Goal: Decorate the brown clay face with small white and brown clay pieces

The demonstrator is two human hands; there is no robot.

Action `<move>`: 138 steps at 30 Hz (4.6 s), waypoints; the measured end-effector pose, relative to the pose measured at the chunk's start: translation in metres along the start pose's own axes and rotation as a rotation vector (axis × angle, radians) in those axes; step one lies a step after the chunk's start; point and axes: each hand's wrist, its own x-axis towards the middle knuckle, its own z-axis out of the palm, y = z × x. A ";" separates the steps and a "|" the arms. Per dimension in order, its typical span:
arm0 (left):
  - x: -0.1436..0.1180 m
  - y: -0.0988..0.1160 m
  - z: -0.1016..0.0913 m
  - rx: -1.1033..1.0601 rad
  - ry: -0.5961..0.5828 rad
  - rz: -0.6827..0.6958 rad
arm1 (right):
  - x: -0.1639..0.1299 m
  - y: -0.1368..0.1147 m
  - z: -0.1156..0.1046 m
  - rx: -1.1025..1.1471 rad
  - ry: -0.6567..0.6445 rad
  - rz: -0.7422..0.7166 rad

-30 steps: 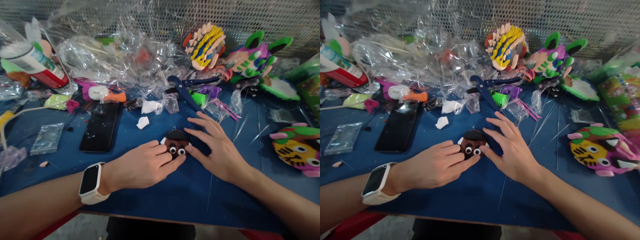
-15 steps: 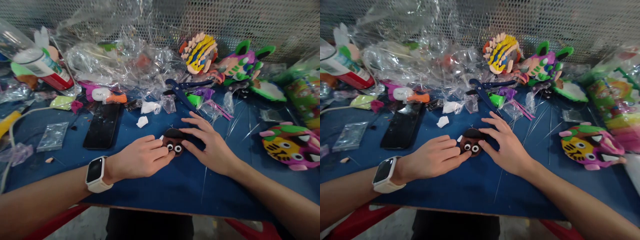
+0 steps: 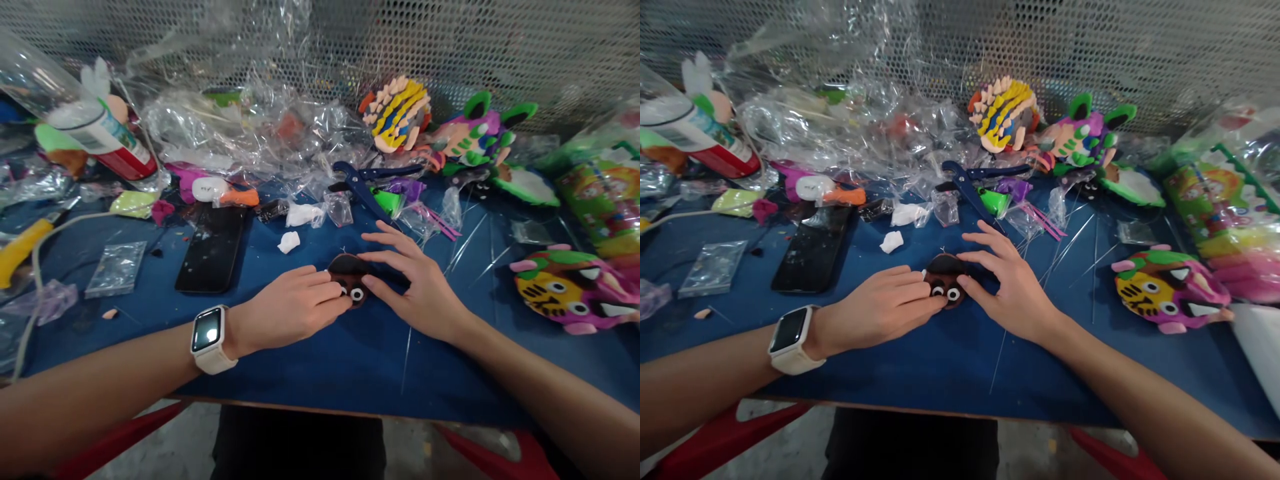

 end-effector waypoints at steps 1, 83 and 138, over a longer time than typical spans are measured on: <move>0.000 0.000 0.000 0.000 -0.003 0.001 | 0.000 0.000 0.000 0.001 0.004 -0.001; -0.016 -0.046 -0.020 0.011 -0.057 -0.492 | 0.020 -0.011 0.011 -0.364 0.011 -0.031; -0.017 -0.048 -0.029 0.225 -0.066 -0.530 | 0.023 -0.007 0.019 0.260 0.294 0.122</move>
